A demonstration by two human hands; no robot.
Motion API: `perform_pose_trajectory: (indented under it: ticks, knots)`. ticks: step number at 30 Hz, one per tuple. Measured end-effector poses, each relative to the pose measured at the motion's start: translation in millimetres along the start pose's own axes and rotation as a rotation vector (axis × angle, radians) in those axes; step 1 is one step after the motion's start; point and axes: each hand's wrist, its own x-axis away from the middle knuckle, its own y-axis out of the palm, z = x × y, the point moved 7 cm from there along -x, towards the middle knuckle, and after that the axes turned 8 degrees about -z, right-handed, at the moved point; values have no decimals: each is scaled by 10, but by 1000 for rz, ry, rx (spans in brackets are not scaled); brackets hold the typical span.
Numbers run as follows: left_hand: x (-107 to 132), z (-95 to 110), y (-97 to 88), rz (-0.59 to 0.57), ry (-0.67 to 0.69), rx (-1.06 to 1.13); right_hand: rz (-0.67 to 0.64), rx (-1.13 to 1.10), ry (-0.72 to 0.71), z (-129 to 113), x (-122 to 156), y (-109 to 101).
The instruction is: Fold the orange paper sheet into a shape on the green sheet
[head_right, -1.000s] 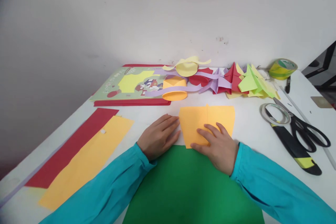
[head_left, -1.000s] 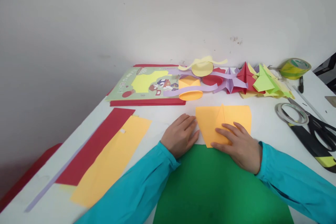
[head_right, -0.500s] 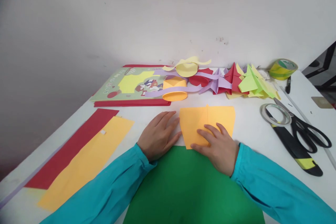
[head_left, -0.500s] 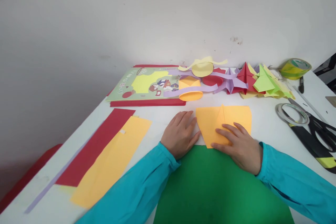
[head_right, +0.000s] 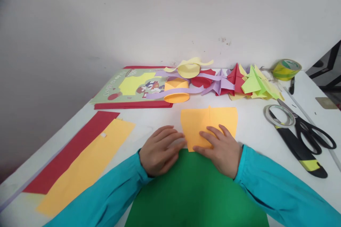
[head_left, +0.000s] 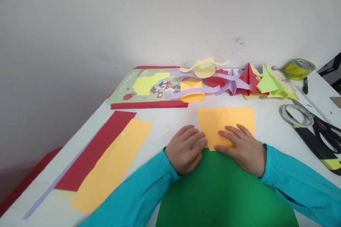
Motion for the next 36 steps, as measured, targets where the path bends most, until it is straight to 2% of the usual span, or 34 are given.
perform_pose_trajectory:
  ticks: [3,11,21,29,36]
  knots:
    - [-23,78,-22,-16,46,81,-21,19,-3,-5,1,4]
    - [-24,111,35,-54,125,180,-25,16,-8,0,0,6]
    - [-54,-11,38,-70,19,86,-37,7,-4,4,-1,7]
    - [-43,-65,49,-65,-34,165,-70,-1,8,2,-7,16]
    - [-19,-60,85,-63,28,188,-81,-1,-2,0,-11,14]
